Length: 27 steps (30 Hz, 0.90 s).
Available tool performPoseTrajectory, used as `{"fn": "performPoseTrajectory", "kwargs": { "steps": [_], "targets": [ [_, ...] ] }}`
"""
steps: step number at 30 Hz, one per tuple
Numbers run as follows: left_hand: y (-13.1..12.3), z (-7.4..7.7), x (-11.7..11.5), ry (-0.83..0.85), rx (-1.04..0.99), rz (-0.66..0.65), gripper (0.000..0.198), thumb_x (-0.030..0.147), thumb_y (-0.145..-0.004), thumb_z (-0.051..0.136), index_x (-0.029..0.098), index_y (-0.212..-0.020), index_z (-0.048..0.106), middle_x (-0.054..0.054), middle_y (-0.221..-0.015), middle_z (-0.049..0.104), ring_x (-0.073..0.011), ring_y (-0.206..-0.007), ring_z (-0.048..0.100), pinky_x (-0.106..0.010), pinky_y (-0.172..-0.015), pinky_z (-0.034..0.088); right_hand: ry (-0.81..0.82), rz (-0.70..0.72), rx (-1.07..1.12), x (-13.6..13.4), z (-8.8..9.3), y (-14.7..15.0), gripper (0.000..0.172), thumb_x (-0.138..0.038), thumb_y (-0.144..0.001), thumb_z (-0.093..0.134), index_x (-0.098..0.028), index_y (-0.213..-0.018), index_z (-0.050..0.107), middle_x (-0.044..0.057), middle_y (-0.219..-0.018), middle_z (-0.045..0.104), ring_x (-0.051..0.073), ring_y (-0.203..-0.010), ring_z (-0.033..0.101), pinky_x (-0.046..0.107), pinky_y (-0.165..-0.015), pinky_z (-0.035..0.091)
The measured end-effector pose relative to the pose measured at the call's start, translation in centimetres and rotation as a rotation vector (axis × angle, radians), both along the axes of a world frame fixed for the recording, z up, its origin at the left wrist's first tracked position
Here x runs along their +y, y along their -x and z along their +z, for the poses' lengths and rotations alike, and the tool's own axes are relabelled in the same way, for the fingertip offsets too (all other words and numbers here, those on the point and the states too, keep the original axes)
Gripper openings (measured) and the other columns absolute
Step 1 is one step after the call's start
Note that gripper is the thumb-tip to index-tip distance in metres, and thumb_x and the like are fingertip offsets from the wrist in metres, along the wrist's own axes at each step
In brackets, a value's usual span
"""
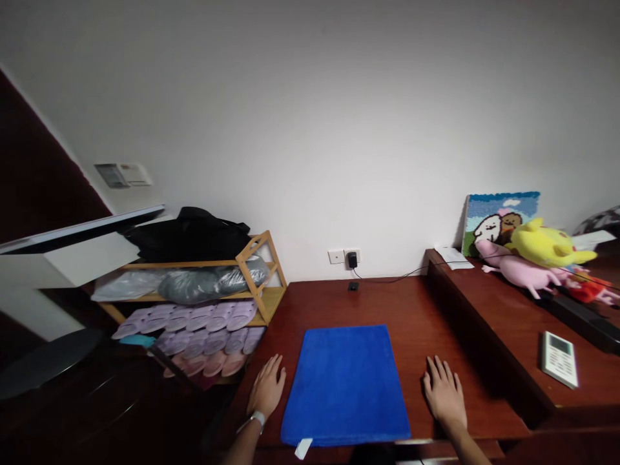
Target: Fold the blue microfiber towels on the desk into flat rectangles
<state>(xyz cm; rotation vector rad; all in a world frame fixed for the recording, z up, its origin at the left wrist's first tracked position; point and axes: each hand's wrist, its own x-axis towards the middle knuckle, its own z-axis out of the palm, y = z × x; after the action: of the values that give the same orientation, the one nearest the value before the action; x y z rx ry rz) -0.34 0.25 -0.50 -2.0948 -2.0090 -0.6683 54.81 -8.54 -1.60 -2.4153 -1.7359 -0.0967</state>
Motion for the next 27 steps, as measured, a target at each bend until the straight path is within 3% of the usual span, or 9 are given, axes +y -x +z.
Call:
{"fn": "performPoseTrajectory", "kwargs": {
  "steps": [27],
  "targets": [
    [-0.02, 0.26, -0.07, -0.004, -0.028, -0.005, 0.051, 0.034, -0.098, 0.037, 0.016, -0.138, 0.062, -0.011, -0.146, 0.063, -0.0268, -0.136, 0.056, -0.046, -0.115, 0.044, 0.006, -0.002, 0.024, -0.13, 0.69, 0.25, 0.067, -0.045, -0.096, 0.023, -0.021, -0.155, 0.045, 0.006, -0.163, 0.042, 0.027, -0.152, 0.031, 0.049, -0.124, 0.021]
  ]
}}
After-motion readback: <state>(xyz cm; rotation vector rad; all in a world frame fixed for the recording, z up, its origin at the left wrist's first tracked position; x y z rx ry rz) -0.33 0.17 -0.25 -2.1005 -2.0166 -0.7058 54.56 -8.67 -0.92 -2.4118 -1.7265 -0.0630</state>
